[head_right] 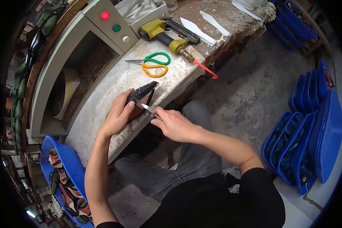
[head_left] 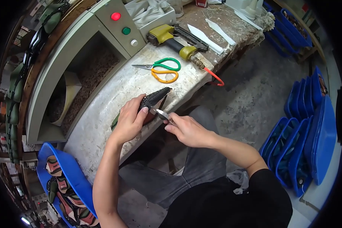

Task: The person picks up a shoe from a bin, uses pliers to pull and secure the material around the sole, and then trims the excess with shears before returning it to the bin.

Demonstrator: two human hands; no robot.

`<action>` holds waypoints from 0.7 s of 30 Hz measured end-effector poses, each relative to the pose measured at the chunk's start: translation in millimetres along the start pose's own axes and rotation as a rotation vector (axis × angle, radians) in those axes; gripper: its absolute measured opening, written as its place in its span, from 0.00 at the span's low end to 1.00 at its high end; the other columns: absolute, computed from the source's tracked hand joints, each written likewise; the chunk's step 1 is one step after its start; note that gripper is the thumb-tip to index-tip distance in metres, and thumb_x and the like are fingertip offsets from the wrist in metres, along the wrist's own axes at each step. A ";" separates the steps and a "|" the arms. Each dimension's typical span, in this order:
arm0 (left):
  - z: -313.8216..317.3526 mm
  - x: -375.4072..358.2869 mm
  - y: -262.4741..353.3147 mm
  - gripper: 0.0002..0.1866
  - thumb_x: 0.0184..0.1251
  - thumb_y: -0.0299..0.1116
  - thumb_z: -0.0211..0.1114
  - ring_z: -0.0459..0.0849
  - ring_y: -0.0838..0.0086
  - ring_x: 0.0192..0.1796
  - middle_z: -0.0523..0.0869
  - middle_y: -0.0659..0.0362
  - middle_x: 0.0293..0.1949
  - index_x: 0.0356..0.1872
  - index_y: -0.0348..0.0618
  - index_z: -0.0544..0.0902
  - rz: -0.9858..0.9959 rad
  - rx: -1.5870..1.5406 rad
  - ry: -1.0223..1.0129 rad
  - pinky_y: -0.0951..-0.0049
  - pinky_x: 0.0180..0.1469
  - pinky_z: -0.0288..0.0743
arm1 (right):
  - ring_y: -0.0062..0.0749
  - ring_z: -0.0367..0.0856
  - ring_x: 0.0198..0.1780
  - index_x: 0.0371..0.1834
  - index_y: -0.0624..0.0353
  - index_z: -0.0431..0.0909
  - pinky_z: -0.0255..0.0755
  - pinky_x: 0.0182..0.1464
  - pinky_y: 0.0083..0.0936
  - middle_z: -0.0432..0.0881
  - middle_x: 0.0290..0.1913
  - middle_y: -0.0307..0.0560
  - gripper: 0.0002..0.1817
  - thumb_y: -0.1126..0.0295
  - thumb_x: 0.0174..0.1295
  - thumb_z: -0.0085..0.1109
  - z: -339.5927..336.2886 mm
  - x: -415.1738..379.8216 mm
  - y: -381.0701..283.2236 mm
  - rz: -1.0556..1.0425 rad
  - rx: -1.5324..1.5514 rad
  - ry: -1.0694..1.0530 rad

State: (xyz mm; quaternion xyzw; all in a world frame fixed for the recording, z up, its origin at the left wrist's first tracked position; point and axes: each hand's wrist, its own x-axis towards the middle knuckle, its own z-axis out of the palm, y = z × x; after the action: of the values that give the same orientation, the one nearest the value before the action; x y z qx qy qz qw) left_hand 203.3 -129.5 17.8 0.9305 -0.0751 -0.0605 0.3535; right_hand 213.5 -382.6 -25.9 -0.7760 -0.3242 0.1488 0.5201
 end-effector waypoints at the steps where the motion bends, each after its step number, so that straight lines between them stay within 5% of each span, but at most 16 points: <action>1: 1.5 -0.3 0.2 0.27 0.83 0.39 0.54 0.78 0.51 0.72 0.82 0.46 0.70 0.76 0.36 0.74 0.005 0.002 -0.003 0.55 0.77 0.66 | 0.64 0.88 0.31 0.47 0.65 0.71 0.75 0.34 0.50 0.90 0.35 0.58 0.09 0.69 0.80 0.56 -0.9 -1.7 -0.5 0.012 -0.016 0.003; 11: 5.1 -2.6 -2.5 0.27 0.85 0.40 0.54 0.79 0.50 0.70 0.82 0.44 0.69 0.76 0.36 0.73 -0.035 0.038 0.011 0.54 0.76 0.66 | 0.64 0.88 0.31 0.47 0.65 0.71 0.76 0.34 0.50 0.90 0.35 0.59 0.10 0.69 0.80 0.56 8.6 0.0 -9.1 0.223 -0.162 -0.085; 21: 6.5 -0.7 -2.9 0.27 0.87 0.43 0.52 0.80 0.52 0.66 0.83 0.46 0.66 0.76 0.36 0.74 -0.038 -0.074 -0.017 0.57 0.74 0.66 | 0.59 0.89 0.31 0.50 0.66 0.72 0.78 0.35 0.47 0.90 0.34 0.58 0.11 0.67 0.80 0.57 18.9 -9.0 9.5 0.086 -0.025 0.034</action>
State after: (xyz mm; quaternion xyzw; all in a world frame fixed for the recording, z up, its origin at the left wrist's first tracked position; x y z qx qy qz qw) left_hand 201.8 -131.4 11.0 0.9174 -0.0580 -0.0778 0.3859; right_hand 199.3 -377.4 -43.3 -0.7982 -0.2834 0.1537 0.5089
